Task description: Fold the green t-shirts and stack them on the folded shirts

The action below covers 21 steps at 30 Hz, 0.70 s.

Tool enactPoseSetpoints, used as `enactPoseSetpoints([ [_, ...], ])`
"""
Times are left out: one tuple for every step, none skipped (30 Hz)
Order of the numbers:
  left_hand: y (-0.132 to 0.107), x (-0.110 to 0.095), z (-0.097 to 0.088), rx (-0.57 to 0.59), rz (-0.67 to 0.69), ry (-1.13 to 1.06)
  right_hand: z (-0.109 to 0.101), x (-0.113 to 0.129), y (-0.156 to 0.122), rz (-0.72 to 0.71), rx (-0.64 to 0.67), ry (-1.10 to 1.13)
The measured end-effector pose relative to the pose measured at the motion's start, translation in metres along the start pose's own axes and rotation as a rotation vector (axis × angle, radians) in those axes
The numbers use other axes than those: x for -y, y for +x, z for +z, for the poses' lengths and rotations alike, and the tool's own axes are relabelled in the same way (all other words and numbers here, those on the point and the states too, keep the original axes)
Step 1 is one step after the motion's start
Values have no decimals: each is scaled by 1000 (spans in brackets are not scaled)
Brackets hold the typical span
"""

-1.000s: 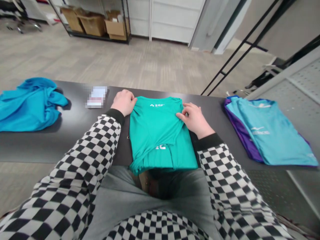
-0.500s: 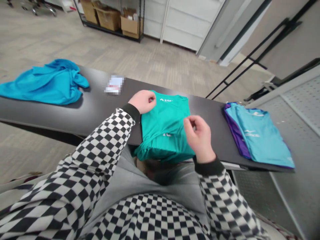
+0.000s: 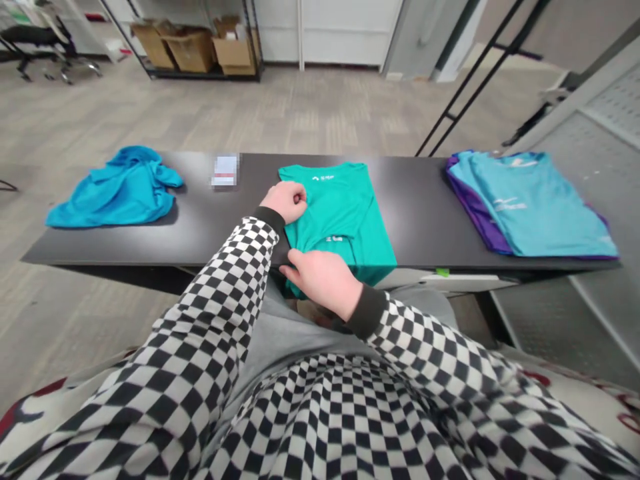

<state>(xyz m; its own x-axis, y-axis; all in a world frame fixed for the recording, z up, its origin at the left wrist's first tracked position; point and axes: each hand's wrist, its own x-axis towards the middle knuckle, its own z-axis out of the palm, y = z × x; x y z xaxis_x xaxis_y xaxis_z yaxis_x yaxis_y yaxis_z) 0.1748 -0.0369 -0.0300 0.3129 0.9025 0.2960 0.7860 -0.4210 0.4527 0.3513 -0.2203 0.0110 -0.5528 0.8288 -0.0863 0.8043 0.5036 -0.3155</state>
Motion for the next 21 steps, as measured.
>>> enactPoseSetpoints([
  [0, 1, 0, -1, -3, -3, 1, 1, 1, 19, -7, 19],
  [0, 2, 1, 1, -4, -7, 3, 3, 2, 35, -16, 41],
  [0, 3, 1, 4, -6, -11, 4, 3, 2, 44, -30, 65],
  [0, 3, 1, 7, -7, -14, 6, 4, 2, 46, -51, 92],
  [0, 3, 1, 7, -9, -16, 8, 3, 0, 43, -82, 127],
  [1, 3, 1, 7, -8, -16, 11, 3, -2, 35, -122, 175],
  [1, 3, 1, 4, -7, -16, 15, 1, -5, 20, -168, 241],
  [1, 3, 1, 0, -8, -15, 20, 0, -9, 1, -218, 329],
  [1, 2, 0, 0, -8, -13, 27, -1, -13, -17, -269, 440],
  [1, 1, 0, 2, -11, -12, 34, -3, -17, -25, -322, 573],
  [1, 1, -1, 5, -14, -11, 43, -4, -21, -14, -375, 723],
  [1, 0, -1, 8, -20, -8, 51, -5, -25, 19, -421, 886],
  [1, -1, -1, 9, -25, -6, 59, -6, -29, 71, -451, 1054],
  [0, -2, -2, 11, -28, -4, 66, -7, -32, 133, -463, 1216],
  [0, -2, -2, 11, -28, -4, 73, -9, -35, 192, -459, 1361],
  [0, -3, -2, 11, -27, -6, 77, -10, -37, 240, -440, 1480],
  [0, -3, -2, 10, -22, -9, 81, -12, -40, 270, -416, 1567],
  [0, -3, -2, 9, -16, -14, 85, -13, -42, 287, -391, 1623],
  [0, -2, -2, 6, -7, -20, 88, -15, -45, 296, -372, 1653],
  [0, -2, -2, 0, 2, -24, 92, -17, -46, 305, -353, 1663],
  [0, -1, -1, -9, 10, -27, 97, -18, -48, 320, -334, 1656],
])
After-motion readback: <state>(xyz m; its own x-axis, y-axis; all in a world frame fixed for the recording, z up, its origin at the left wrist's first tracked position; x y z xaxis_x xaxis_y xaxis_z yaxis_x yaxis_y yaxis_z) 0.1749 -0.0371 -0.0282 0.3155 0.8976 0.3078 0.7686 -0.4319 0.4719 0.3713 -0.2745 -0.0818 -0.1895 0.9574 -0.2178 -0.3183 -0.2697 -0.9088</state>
